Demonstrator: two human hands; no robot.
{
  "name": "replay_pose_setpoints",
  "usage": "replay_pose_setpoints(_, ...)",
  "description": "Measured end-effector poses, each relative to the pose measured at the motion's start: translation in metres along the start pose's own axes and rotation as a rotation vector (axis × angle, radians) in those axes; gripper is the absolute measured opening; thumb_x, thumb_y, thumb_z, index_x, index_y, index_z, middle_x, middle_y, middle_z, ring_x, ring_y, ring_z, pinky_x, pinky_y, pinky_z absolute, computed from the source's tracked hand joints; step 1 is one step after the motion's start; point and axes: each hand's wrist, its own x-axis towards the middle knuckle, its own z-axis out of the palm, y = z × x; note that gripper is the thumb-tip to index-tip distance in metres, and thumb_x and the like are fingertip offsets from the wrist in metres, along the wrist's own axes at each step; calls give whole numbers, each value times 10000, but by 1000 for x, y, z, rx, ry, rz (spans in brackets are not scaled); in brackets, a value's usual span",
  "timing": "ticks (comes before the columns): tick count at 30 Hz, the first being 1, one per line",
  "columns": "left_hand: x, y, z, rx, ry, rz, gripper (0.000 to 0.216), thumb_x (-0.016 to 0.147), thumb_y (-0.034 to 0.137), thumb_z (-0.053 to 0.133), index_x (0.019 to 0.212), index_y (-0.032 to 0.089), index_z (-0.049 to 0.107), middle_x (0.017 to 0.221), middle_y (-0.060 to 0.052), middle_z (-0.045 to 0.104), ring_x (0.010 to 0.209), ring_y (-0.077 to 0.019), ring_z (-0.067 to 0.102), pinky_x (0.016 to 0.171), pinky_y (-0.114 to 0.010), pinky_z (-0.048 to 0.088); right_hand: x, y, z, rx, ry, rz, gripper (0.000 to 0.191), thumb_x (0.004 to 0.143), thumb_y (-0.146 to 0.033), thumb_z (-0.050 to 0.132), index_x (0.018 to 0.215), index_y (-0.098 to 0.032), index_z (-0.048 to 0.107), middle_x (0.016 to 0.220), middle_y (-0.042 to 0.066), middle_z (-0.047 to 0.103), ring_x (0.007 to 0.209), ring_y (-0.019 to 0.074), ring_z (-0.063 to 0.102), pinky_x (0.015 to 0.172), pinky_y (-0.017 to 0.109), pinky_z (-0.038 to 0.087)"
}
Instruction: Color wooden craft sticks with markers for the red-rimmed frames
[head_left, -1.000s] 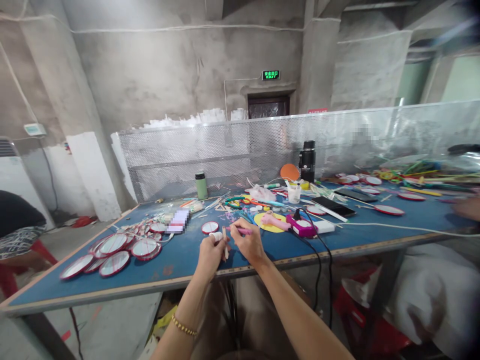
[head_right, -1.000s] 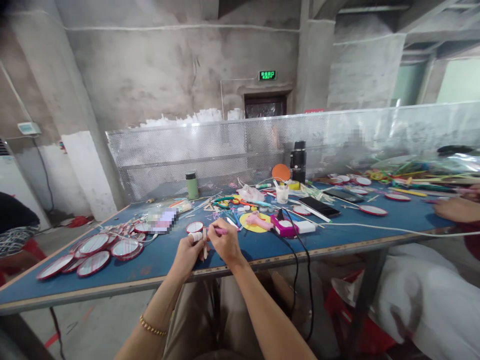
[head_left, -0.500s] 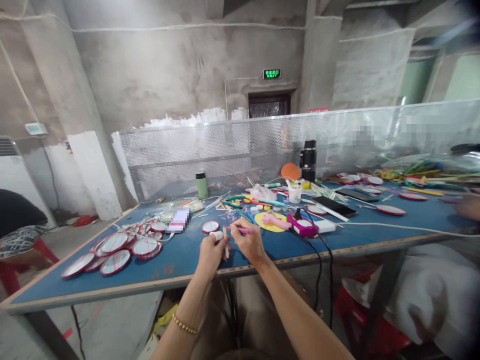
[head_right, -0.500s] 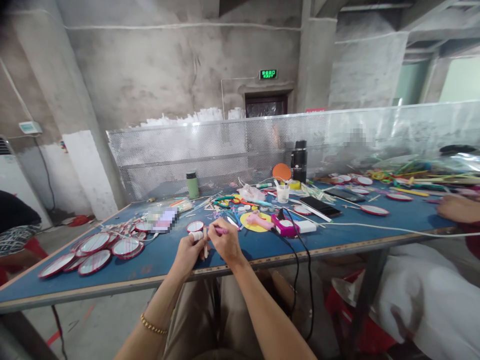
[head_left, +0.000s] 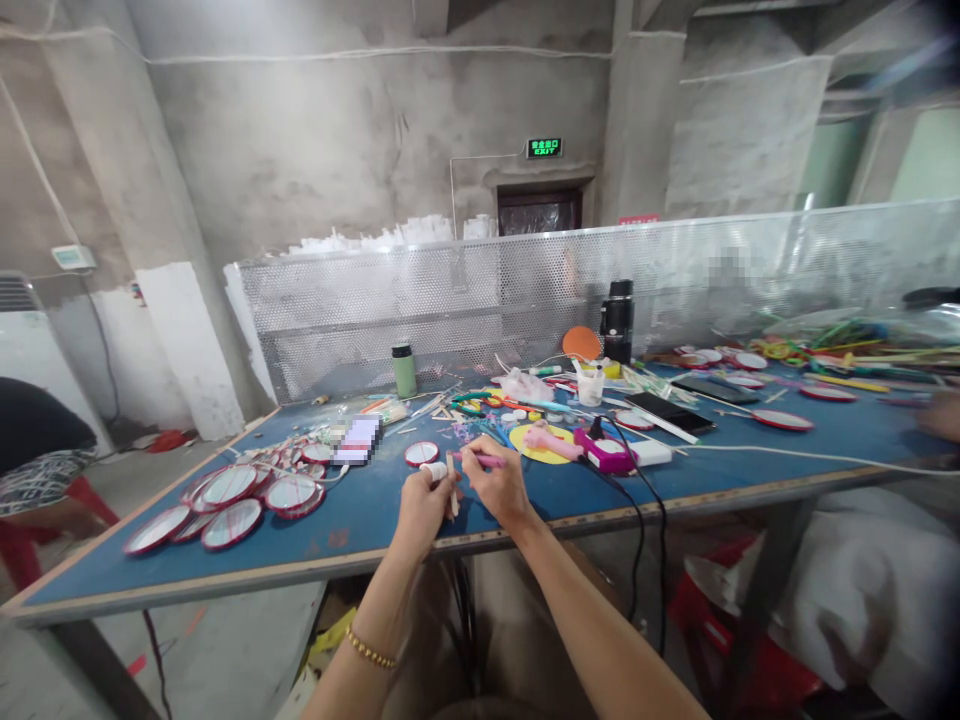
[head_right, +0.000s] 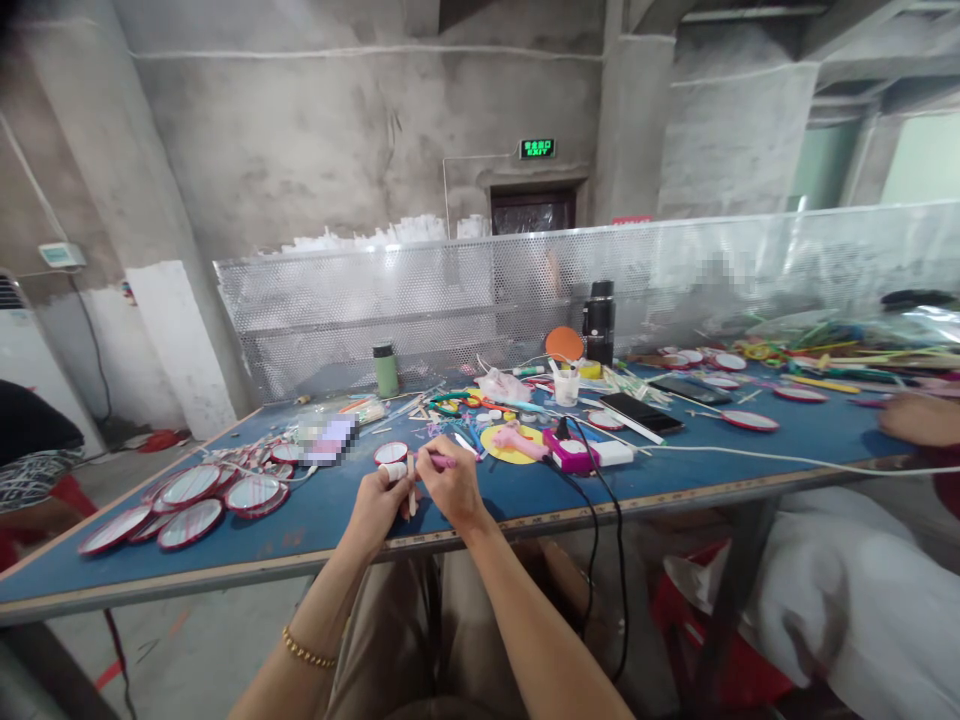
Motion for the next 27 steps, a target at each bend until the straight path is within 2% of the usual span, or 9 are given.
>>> replay_pose_setpoints(6,0,0,0,-5,-7,12,357,767,460,613,578,158,582,407,16,536,371,-100,469,413,-198,339,0,-1,1,-3,-43,-6,207,877,-240,513,686,-194,579,585,-12,577,505,121,537,482,208,407)
replay_pose_setpoints(13,-1,0,0,6,-15,9,355,778,459,603,598,154,596,420,11,549,385,-103,477,422,-197,345,0,0,1,12,-3,-13,213,878,-243,513,681,-190,574,603,-6,586,498,117,528,496,212,420)
replay_pose_setpoints(20,0,1,1,20,-8,15,363,786,440,595,556,162,559,400,13,527,380,-99,469,418,-191,339,1,-1,2,15,-58,-10,194,879,-243,516,707,-196,591,587,-8,596,507,125,546,478,208,412)
replay_pose_setpoints(27,0,-2,0,40,-14,14,308,784,410,588,611,156,599,435,0,570,384,-110,487,417,-199,353,0,1,1,9,0,2,222,878,-258,513,675,-196,580,594,-11,587,499,120,531,486,212,416)
